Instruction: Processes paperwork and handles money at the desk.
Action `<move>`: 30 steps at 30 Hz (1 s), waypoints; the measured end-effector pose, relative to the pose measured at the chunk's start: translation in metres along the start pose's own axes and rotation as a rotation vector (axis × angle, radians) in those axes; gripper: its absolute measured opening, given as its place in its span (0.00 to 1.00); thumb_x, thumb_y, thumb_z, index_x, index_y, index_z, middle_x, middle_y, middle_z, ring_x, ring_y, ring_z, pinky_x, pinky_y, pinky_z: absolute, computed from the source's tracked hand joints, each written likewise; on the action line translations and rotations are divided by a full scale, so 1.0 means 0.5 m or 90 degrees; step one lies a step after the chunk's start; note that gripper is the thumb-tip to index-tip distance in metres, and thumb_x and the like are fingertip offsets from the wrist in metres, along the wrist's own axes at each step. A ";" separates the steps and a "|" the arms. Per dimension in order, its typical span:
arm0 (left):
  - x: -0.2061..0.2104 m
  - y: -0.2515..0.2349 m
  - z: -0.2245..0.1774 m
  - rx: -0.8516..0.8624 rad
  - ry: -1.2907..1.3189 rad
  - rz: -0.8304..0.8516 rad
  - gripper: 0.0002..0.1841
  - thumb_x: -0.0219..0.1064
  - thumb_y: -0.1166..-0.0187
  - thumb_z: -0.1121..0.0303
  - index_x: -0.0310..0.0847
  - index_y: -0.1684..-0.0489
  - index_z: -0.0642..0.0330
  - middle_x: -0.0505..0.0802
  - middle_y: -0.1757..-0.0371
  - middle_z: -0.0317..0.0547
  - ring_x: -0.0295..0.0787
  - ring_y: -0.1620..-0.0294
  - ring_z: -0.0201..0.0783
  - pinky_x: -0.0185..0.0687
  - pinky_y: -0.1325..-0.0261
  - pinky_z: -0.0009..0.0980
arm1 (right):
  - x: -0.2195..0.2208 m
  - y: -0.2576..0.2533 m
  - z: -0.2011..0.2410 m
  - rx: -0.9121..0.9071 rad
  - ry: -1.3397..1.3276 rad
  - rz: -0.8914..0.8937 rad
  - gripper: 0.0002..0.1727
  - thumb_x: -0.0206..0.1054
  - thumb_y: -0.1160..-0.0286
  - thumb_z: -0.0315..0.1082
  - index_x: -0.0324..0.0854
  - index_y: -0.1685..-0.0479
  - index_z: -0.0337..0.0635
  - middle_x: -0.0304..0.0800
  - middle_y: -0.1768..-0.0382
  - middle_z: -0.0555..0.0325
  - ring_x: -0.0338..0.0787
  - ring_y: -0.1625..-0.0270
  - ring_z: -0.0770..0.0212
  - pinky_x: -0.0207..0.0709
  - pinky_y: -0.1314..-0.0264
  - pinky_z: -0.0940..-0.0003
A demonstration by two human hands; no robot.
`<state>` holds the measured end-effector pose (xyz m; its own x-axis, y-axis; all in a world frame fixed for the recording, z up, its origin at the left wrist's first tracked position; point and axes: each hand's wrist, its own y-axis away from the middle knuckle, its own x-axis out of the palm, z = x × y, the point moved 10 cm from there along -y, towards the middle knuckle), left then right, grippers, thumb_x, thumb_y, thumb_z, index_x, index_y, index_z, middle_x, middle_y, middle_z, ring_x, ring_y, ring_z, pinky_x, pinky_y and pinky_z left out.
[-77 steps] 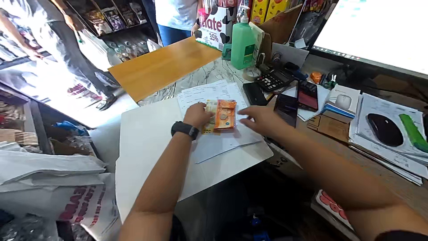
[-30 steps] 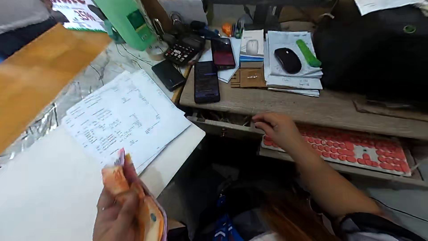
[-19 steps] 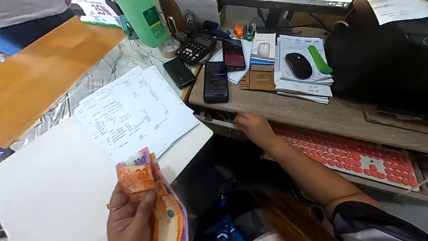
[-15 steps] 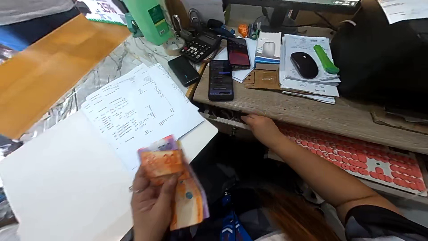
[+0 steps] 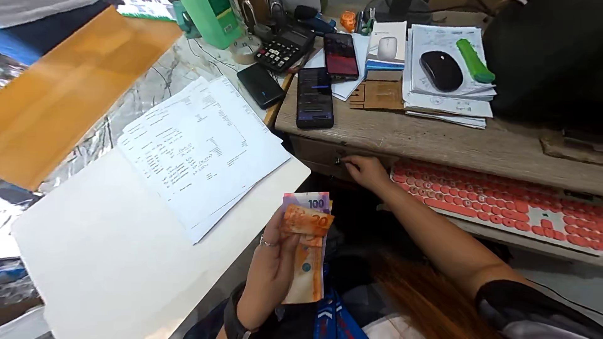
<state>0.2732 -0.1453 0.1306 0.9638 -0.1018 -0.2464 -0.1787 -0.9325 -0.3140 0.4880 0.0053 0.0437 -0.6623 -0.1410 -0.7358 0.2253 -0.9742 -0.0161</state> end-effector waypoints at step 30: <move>0.312 -0.251 0.379 -0.382 -0.443 0.542 0.20 0.59 0.13 0.68 0.77 0.31 0.76 0.83 0.29 0.74 0.79 0.26 0.68 0.69 0.25 0.65 | 0.079 0.202 0.043 -0.027 0.116 0.426 0.29 0.68 0.18 0.36 0.74 0.19 0.36 0.76 0.20 0.35 0.77 0.19 0.38 0.66 0.15 0.43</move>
<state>0.4084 0.0213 -0.0421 0.2450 -0.7153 -0.6545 -0.3989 -0.6896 0.6044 0.4693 -0.1022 0.0275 -0.2409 -0.6731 -0.6992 0.5738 -0.6798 0.4567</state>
